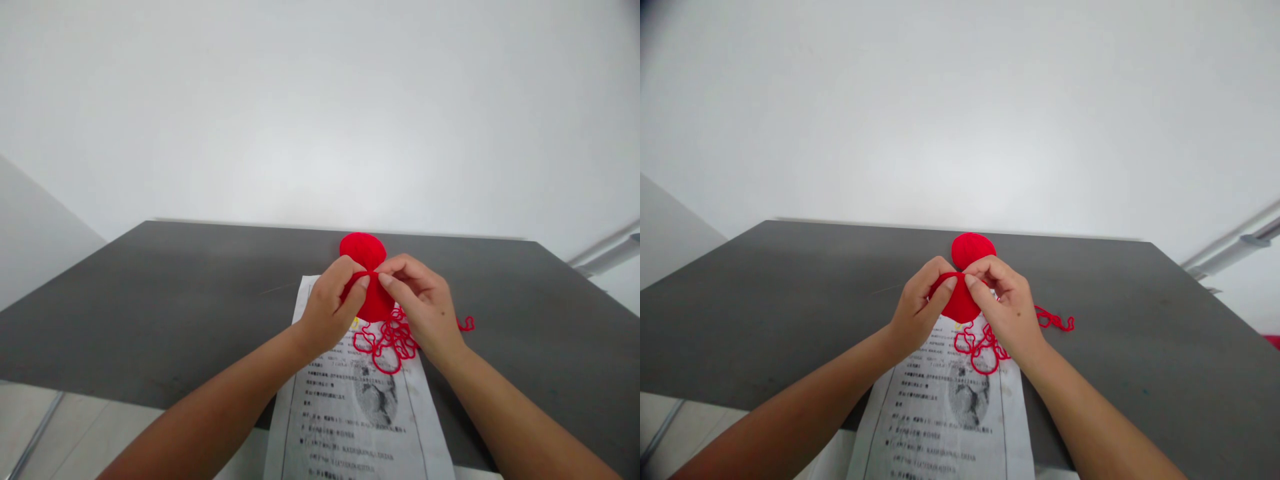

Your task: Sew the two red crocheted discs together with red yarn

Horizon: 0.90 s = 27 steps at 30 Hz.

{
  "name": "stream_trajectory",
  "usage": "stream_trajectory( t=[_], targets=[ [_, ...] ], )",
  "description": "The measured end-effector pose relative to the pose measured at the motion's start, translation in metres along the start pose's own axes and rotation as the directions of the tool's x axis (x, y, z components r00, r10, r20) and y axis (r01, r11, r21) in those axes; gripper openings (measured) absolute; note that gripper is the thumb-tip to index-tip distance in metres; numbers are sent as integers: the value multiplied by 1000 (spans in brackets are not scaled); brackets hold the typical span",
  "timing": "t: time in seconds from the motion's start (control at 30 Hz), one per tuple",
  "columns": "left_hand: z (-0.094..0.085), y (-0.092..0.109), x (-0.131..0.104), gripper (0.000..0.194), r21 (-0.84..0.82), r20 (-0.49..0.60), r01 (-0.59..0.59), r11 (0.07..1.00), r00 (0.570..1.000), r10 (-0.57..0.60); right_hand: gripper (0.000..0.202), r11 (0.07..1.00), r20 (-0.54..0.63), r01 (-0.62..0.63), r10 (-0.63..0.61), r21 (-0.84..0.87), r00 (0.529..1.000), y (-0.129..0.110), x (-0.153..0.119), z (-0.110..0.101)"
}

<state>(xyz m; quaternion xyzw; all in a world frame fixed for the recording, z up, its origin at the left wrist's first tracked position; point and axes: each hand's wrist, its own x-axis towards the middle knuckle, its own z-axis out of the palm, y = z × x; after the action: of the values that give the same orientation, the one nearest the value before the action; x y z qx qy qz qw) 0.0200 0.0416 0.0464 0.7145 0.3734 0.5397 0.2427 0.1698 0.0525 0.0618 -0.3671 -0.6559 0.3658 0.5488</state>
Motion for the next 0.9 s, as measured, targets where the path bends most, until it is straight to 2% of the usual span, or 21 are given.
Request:
stream_trajectory(
  t=[0.2,0.37,0.7,0.9],
  targets=[
    [1,0,0,20,8,1,-3,1000,1000,3,13,1000,-2,-12,12,0,1000,1,0,0],
    [-1,0,1,20,55,4,-55,997,999,55,9,999,-7,-35,35,1,999,0,0,1],
    [0,0,2,19,107,17,-75,991,997,74,13,1000,11,-10,10,-11,1000,0,1,-1],
    [0,2,2,19,7,-8,63,998,998,-62,13,1000,-37,-10,10,-8,999,-1,0,0]
  ],
)
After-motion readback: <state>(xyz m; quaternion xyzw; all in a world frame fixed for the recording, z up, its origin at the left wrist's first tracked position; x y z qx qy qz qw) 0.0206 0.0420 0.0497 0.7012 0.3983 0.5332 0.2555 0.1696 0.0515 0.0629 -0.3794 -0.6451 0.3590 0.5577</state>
